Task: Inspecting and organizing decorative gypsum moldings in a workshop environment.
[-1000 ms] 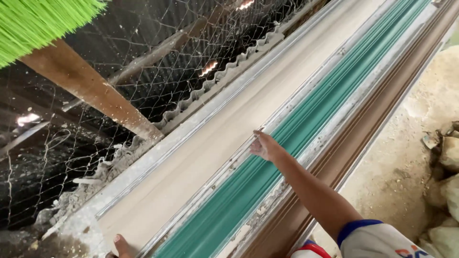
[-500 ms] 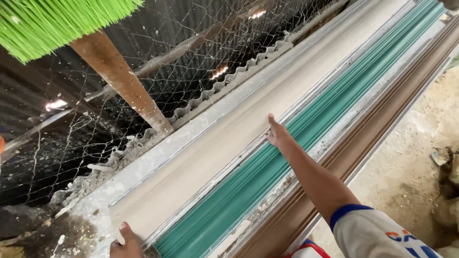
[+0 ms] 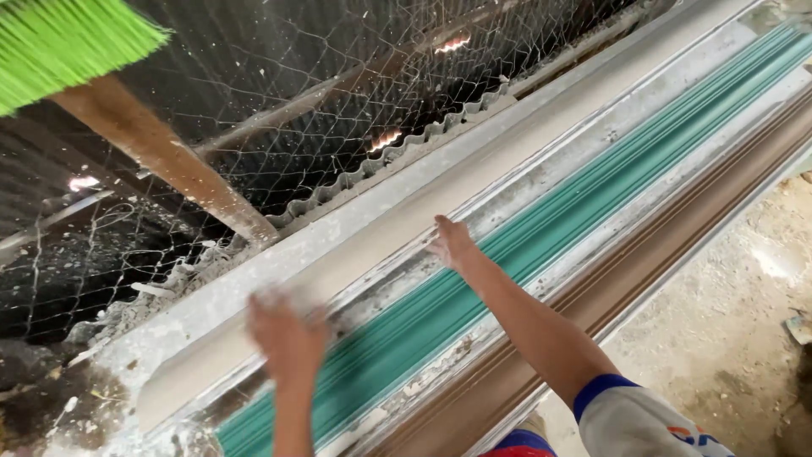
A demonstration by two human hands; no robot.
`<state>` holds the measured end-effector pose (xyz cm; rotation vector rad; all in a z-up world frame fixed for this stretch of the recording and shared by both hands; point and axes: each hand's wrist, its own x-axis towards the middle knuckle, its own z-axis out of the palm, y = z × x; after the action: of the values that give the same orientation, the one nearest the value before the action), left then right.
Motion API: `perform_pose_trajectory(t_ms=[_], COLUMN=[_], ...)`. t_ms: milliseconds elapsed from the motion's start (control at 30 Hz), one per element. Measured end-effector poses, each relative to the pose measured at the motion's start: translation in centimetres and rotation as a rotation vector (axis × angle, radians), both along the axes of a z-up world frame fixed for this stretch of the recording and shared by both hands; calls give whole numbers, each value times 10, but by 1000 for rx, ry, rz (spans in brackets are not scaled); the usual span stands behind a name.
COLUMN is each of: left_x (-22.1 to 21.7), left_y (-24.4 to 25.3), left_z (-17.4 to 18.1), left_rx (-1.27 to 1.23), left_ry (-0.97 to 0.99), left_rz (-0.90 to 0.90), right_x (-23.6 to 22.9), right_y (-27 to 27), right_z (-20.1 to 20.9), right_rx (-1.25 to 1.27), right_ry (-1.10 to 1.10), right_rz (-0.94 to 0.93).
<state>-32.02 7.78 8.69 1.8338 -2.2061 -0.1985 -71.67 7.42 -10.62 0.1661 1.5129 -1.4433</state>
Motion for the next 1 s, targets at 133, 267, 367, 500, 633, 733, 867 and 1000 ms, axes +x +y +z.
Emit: perform_pose_trajectory(t_ms=[133,267,367,500,633,733,867,1000], left_x=[-165,-212,-207,-213,-213,-218,-217,-210], left_y=[8,-34,-42,-35,-34,-23,-15,-11], left_z=[-23,-64,-52,-29,-32,-26,-36,-46], left_rx=[-105,-249,-330,-395,-417,-409,-410,-416], left_ry=[-136,-424,-331,-365,-362,-414,-427,-411], left_rz=[-526,-405,-430,-477,-476,-459,-475,-468], right_x=[5,-8,-43,-189,-385,-477,-603,-628], right_y=[-4,19,40,78,109,101,64,59], right_z=[34,52,57,118,124,136,19,-18], right_rx=[-135,-258,-330,-420,-351,-331,-476,-408], right_ry=[-129,-212,-138,-33,-124,-94,25,144], right_rz=[81,277,616,1040,499,-99,-124,-188])
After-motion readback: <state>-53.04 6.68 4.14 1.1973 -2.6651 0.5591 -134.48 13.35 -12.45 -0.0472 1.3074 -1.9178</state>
